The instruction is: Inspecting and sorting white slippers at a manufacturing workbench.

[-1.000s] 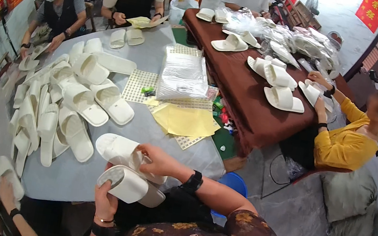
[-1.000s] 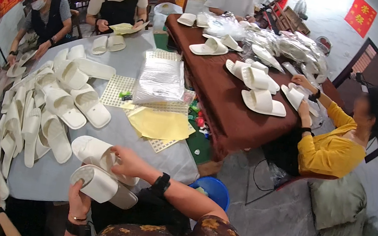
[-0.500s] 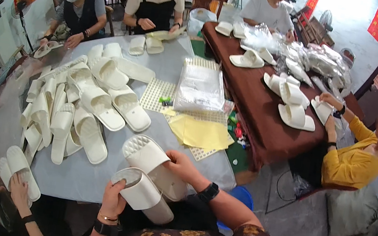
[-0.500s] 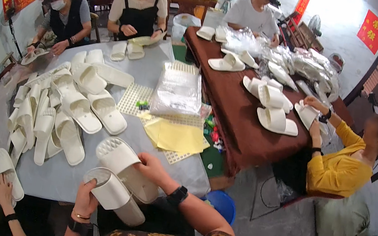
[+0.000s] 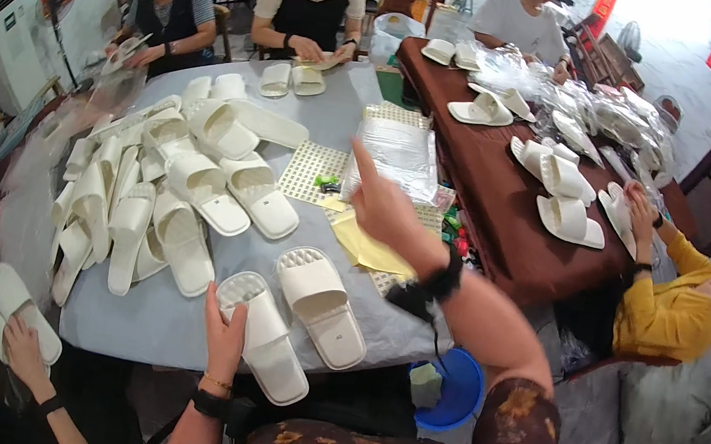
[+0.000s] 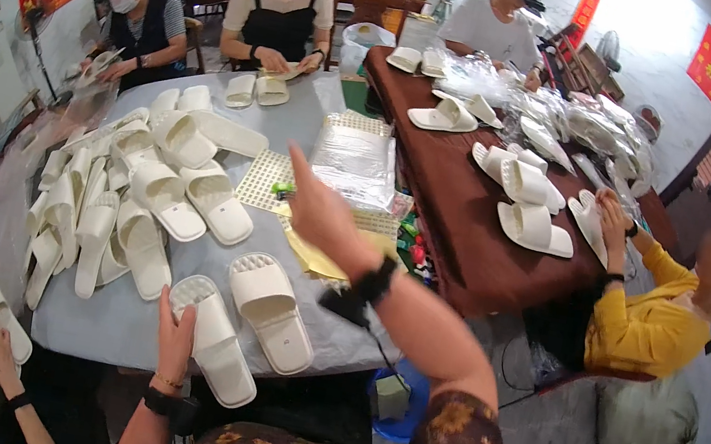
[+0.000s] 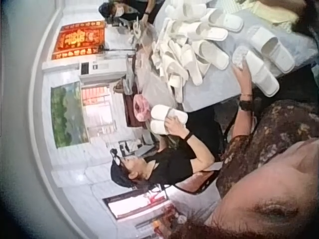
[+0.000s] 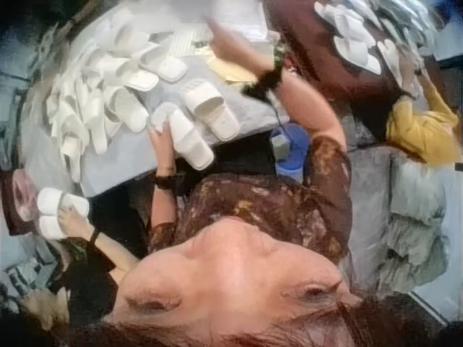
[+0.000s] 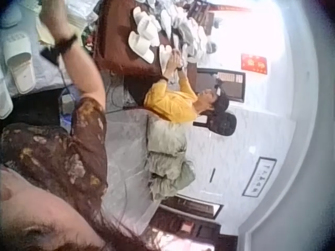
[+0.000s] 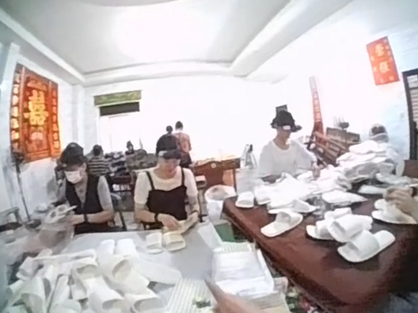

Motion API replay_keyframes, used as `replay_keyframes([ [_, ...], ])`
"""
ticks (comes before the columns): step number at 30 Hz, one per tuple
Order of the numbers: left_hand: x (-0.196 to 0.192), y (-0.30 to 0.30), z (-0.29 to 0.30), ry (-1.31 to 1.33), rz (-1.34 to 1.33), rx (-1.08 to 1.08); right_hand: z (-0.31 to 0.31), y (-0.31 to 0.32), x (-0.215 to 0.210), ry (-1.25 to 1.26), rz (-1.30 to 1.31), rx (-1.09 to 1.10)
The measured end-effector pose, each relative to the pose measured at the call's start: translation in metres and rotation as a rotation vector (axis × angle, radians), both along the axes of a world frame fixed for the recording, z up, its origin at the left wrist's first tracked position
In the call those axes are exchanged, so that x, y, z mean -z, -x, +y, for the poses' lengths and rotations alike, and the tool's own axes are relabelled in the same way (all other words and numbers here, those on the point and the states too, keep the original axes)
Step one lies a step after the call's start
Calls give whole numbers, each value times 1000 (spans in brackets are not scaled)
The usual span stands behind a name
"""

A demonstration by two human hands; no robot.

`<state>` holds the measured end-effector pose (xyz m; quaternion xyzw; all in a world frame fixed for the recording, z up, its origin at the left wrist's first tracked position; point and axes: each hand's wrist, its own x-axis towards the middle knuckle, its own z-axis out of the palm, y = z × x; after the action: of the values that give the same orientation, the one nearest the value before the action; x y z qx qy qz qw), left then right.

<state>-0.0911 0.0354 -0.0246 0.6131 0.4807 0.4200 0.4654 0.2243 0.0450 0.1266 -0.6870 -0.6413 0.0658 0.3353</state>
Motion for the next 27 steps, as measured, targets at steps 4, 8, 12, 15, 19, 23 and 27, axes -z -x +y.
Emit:
replay_keyframes([
  [4, 22, 3, -9, -125, 23, 18, 86, -33, -119, -184, -230, -70],
  [8, 25, 7, -11, -178, 23, 48, 112, -86, -187, -119, -313, 199],
  [12, 24, -10, -13, -201, -6, 127, 58, -261, -210, -179, -847, 343],
  [15, 23, 13, -18, -181, 24, 55, -7, -259, -230, 19, -289, 825],
  [19, 29, 3, -12, -192, 59, 83, -89, -305, -229, 105, -416, 1055],
  [23, 29, -2, -9, -170, -26, 96, -124, -242, -181, 315, -32, 345],
  [27, 24, 14, -13, -170, -21, 38, -171, -177, -138, 649, 375, -6],
])
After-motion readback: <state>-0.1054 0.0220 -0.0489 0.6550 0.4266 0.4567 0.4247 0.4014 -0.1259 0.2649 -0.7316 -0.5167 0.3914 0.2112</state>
